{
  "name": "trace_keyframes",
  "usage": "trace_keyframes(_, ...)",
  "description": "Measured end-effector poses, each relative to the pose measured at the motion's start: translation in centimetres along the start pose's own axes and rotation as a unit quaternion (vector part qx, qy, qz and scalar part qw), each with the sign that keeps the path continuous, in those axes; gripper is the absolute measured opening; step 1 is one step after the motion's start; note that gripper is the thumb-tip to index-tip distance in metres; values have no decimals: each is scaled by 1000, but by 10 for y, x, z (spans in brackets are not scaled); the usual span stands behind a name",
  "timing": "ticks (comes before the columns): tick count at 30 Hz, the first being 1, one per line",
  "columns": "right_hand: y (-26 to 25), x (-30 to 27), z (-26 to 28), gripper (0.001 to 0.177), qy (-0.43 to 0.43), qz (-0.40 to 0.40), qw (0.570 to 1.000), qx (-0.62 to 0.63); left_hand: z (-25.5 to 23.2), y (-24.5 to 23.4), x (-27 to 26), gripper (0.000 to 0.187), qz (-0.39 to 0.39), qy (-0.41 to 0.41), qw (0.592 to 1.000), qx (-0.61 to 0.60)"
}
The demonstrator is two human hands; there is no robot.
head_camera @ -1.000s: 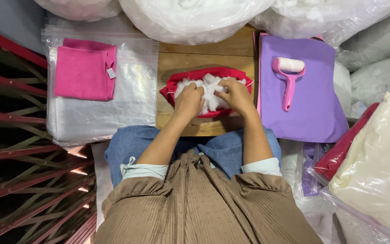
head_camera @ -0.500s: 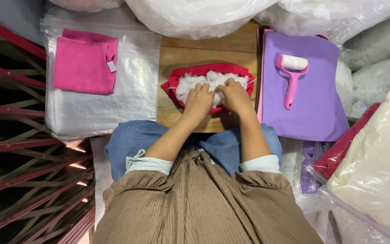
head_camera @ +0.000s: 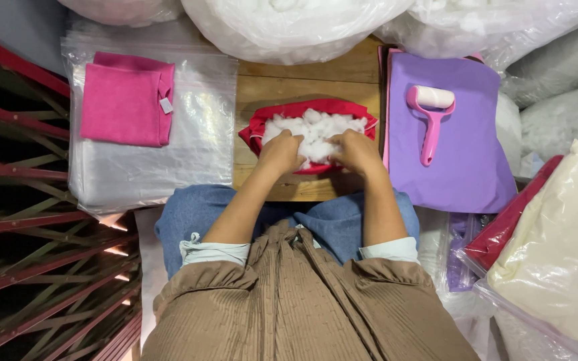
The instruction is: Stuffing a red fabric pouch with white fiberfill material taken from large storage bags.
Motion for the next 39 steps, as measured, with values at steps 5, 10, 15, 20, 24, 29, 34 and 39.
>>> trace_keyframes(5, -33, -20, 9, 21, 29, -41, 986, 159, -8, -67, -26, 82, -2, -5, 997, -76)
trace_keyframes(10, 22, 1, 15, 15, 7, 48, 998, 38, -11, 31, 9, 46, -140, -2, 985, 102)
trace_keyframes(15, -26, -15, 17, 17, -2, 28, 991, 129, -14, -13, -11, 8, -271, -5, 950, 158)
trace_keyframes(20, -29, -17, 2, 100, -15, 47, 993, 107, -9, -31, -15, 105, -122, 16, 985, 124)
trace_keyframes(24, -6, 11, 15, 86, -41, 75, 996, 28, 5, 44, 28, 50, -101, -6, 992, 81)
trace_keyframes(29, 1, 22, -15, 73, -88, 27, 990, 103, -7, -24, -12, 108, -13, 7, 998, 64)
trace_keyframes(34, -39, -7, 26, 75, -97, -37, 986, 134, -13, -49, -21, 96, 13, -8, 999, 32)
trace_keyframes(39, 15, 19, 44, 65, -35, 60, 997, -47, -13, 17, 7, 83, 57, -8, 994, 95)
Point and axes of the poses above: each hand's wrist, its own x-axis towards the middle knuckle, its own y-axis out of the palm, z = x × y, the point moved 3 cm from there along x, towards the middle knuckle, and after that the axes turned 15 degrees about x, right-handed, at the moved point
